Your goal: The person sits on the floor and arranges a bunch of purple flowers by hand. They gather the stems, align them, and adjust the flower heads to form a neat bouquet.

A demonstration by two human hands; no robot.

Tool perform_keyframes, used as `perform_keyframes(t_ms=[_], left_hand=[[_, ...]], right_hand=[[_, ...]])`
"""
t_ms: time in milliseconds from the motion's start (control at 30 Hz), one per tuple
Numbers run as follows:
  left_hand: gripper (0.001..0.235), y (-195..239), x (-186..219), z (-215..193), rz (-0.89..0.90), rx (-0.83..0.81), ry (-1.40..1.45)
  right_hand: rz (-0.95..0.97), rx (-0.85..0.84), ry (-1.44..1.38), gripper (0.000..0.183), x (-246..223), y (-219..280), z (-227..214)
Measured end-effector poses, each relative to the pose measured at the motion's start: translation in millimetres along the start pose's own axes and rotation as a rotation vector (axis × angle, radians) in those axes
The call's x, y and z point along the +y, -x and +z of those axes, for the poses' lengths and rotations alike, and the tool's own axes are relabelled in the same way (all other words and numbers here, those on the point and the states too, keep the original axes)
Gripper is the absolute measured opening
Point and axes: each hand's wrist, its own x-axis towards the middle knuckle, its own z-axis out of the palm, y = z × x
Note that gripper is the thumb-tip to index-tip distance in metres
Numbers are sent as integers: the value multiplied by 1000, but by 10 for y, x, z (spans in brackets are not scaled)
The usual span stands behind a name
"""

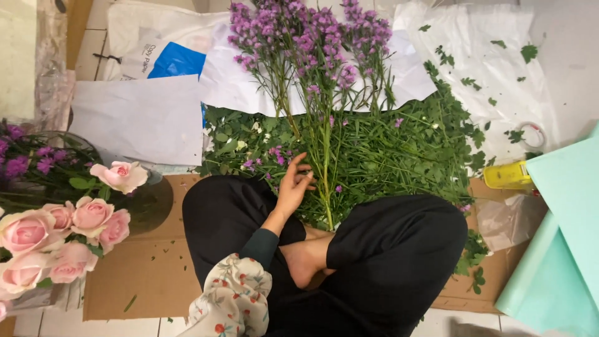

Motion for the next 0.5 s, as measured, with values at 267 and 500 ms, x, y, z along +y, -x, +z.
perform_keyframes(t_ms=[267,500], left_hand=[[28,37,718,92,251,28,-720],[32,-58,691,47,263,-85,-994]], right_hand=[[188,62,-191,41,2311,-1639,1061],[289,44,-708,11,2840,-1978,1361]])
